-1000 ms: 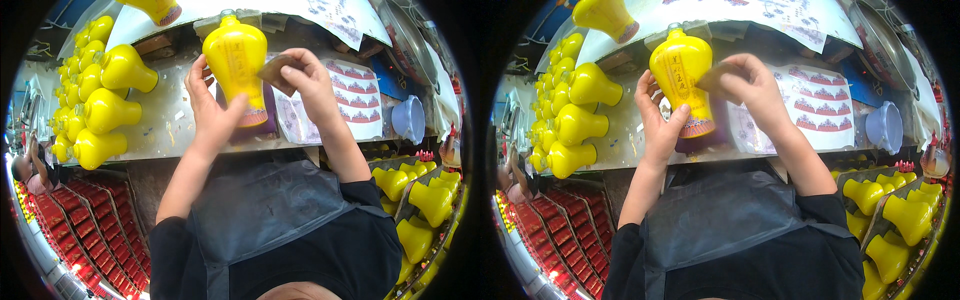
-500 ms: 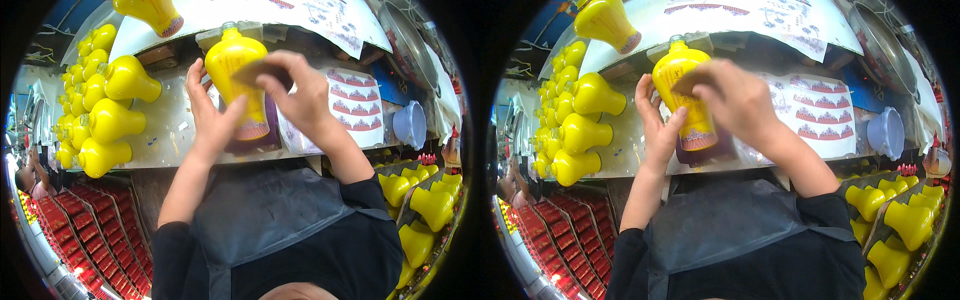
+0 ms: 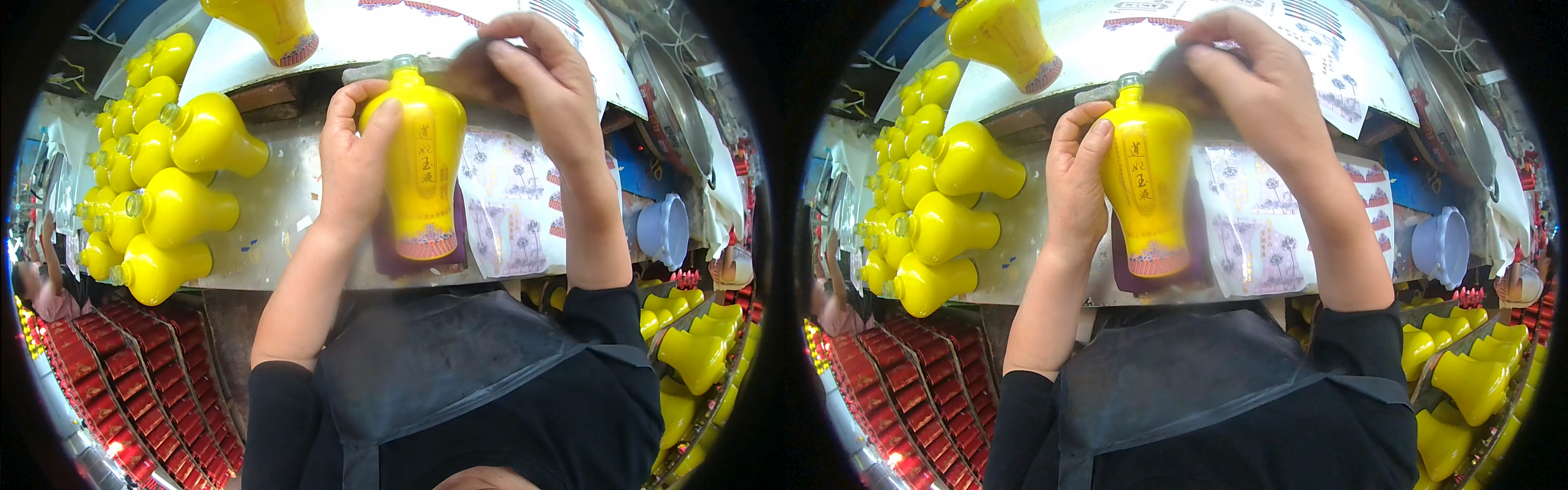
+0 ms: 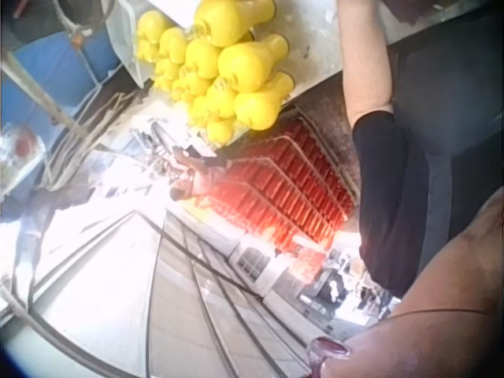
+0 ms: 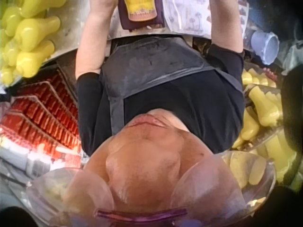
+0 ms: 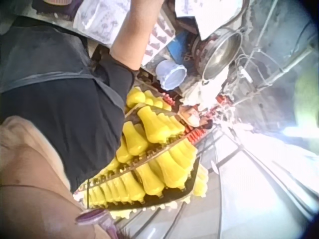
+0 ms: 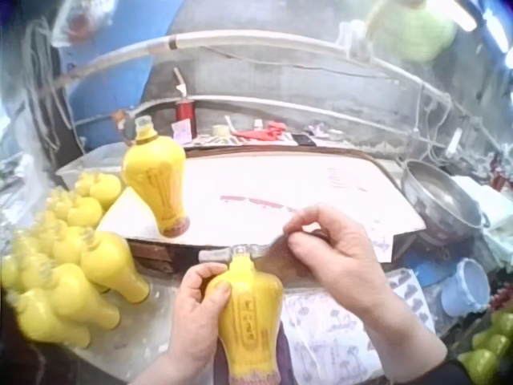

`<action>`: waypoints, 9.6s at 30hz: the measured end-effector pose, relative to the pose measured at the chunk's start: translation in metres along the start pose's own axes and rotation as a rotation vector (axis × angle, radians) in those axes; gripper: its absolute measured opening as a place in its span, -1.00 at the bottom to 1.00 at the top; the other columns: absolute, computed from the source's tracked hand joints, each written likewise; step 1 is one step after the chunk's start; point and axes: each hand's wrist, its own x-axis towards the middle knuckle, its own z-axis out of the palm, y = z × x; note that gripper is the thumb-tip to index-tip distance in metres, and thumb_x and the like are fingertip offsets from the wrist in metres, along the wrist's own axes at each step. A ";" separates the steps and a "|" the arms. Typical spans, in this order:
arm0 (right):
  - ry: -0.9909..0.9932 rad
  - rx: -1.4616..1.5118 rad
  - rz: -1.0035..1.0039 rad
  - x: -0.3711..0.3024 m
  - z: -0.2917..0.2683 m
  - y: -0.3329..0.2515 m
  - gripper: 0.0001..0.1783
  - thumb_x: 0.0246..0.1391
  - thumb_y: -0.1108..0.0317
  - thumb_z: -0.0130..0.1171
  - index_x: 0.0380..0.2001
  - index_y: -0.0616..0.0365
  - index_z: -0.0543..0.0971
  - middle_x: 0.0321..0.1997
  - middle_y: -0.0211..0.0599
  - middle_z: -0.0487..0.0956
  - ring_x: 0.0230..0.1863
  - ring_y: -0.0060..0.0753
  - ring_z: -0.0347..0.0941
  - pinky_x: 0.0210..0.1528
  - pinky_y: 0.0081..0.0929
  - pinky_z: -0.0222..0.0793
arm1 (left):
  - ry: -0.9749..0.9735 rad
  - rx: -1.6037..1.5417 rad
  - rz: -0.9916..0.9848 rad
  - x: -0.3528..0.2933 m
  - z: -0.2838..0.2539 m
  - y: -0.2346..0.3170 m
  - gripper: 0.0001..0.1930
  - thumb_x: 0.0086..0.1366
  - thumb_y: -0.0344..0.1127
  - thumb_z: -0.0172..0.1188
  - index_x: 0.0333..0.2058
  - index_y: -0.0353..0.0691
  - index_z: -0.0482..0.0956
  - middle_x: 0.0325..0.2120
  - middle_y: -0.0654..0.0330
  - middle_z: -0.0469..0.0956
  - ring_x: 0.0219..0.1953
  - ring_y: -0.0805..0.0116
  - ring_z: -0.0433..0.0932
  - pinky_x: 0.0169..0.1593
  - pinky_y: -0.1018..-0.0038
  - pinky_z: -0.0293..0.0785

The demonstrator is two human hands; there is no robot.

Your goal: The person applies decorative paper labels to yellow ceramic vases. They peel a label from a sheet, wrap it around the base of a vase, smooth it with their fingers, and use a small tool to press the edges. The labeled vases are placed on a metal workbench next to other finished units.

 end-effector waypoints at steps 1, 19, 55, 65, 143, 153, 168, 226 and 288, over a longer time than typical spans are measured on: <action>-0.085 -0.044 -0.013 -0.008 -0.001 0.001 -0.75 0.25 0.38 0.22 -0.06 0.25 0.68 -0.34 -0.30 0.70 -0.23 -0.54 0.67 -0.16 -0.48 0.59 | 0.007 0.013 0.014 0.001 0.000 -0.001 -0.62 0.40 -0.21 0.25 0.07 -0.31 0.49 -0.02 0.16 0.53 0.00 0.44 0.51 0.12 0.44 0.50; -0.270 -0.559 -0.448 -0.047 0.014 0.031 -0.44 0.14 0.30 0.45 0.23 0.01 0.63 -0.43 -0.22 0.62 -0.56 -0.45 0.53 -0.48 -0.47 0.46 | 0.083 0.451 0.275 0.009 0.005 -0.004 -0.69 0.39 -0.17 0.15 -0.08 -0.31 0.55 -0.15 0.04 0.53 -0.05 0.08 0.49 0.11 0.22 0.40; -0.182 -0.785 -0.630 0.016 0.016 -0.023 -0.76 0.11 0.49 0.36 -0.12 0.15 0.69 -0.24 -0.19 0.72 -0.21 -0.16 0.71 -0.15 -0.39 0.61 | 0.110 0.584 0.529 0.001 -0.010 -0.013 -0.47 0.11 -0.18 0.50 0.01 -0.25 0.56 -0.14 0.10 0.51 -0.10 0.20 0.54 0.04 0.31 0.51; -0.238 -0.669 -0.865 -0.079 0.017 -0.006 -0.77 -0.02 0.47 0.38 -0.22 0.15 0.73 -0.18 -0.24 0.74 -0.17 -0.26 0.72 -0.14 -0.38 0.65 | 0.160 0.103 0.263 -0.020 -0.024 -0.022 -0.82 0.48 -0.37 0.23 -0.01 -0.25 0.56 -0.20 0.29 0.56 -0.17 0.56 0.51 -0.05 0.60 0.50; -0.040 -0.340 -0.505 -0.112 0.004 0.040 -0.69 0.02 0.77 0.35 -0.22 0.21 0.57 -0.03 -0.13 0.71 -0.04 -0.27 0.71 0.00 -0.46 0.63 | -0.121 0.069 0.119 -0.109 -0.033 -0.045 -0.21 0.11 -0.62 0.50 0.20 -0.17 0.19 0.26 0.05 0.27 0.27 0.15 0.48 0.29 0.25 0.52; -0.188 0.014 0.417 -0.132 -0.004 0.040 -0.61 0.45 0.19 0.05 0.12 0.26 0.57 -0.27 -0.45 0.60 -0.19 -0.64 0.48 -0.12 -0.69 0.39 | -0.110 0.508 0.348 -0.108 -0.026 -0.035 -0.14 0.22 -0.36 0.49 0.36 -0.21 0.12 0.27 0.05 0.27 0.18 0.27 0.44 0.19 0.31 0.49; -0.403 0.273 0.431 -0.118 0.027 0.068 -0.48 0.42 0.08 0.11 0.18 0.33 0.53 -0.03 -0.23 0.65 -0.08 -0.47 0.57 -0.02 -0.44 0.53 | 0.057 0.287 0.136 -0.084 -0.010 -0.035 -0.30 0.37 -0.25 0.34 0.31 -0.37 0.15 0.15 0.02 0.35 0.03 0.34 0.50 0.00 0.42 0.61; -0.716 0.353 0.640 -0.100 0.000 0.063 -0.37 0.43 0.10 0.07 0.42 0.19 0.33 -0.05 -0.20 0.59 -0.11 -0.52 0.51 -0.01 -0.51 0.49 | -0.005 0.048 0.130 -0.079 -0.024 -0.042 -0.37 0.45 -0.31 0.24 0.37 -0.24 0.15 0.21 0.13 0.28 0.06 0.41 0.37 0.25 0.37 0.39; -0.107 -0.917 -0.591 -0.003 0.024 -0.022 -0.80 0.20 0.43 0.33 -0.11 0.13 0.63 -0.20 -0.18 0.72 -0.23 -0.15 0.74 -0.18 -0.37 0.67 | -0.047 0.179 -0.015 -0.077 -0.019 -0.019 -0.19 0.27 -0.47 0.22 0.43 -0.19 0.02 0.14 0.10 0.27 0.02 0.37 0.40 0.13 0.42 0.49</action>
